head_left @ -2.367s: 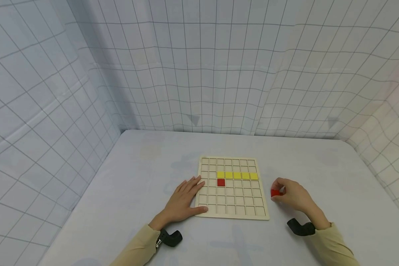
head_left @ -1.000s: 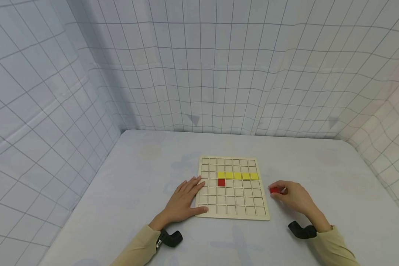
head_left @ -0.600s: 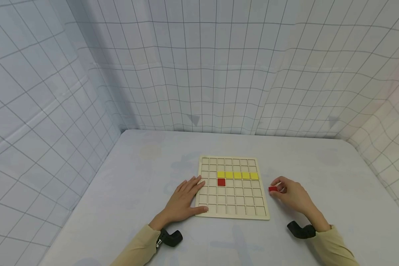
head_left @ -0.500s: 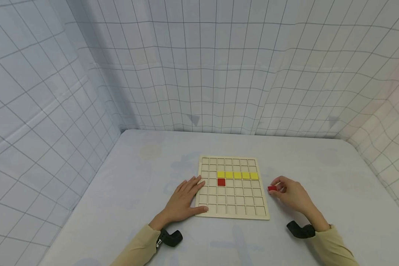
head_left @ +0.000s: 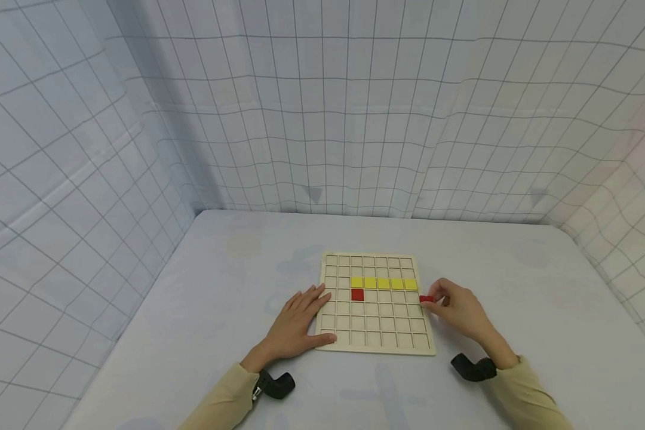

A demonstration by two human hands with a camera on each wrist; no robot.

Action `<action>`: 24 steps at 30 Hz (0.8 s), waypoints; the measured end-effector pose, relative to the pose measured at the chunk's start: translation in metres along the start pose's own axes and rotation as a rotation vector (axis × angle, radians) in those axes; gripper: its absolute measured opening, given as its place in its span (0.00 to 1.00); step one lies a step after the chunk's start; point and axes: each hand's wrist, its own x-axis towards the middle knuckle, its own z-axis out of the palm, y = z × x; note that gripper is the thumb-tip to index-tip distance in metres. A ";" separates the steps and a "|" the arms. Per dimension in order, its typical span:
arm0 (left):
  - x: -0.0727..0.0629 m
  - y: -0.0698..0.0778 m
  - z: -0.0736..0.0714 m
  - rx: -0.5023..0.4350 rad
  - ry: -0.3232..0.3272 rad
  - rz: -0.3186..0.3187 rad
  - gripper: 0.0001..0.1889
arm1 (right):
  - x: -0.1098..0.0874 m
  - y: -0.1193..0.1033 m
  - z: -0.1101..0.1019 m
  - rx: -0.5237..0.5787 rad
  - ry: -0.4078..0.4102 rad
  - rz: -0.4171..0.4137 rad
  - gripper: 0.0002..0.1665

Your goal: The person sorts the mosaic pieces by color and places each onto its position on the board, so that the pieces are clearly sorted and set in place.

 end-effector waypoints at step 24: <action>0.000 0.003 -0.002 0.003 -0.023 -0.013 0.44 | 0.016 -0.028 0.018 0.046 -0.019 -0.087 0.16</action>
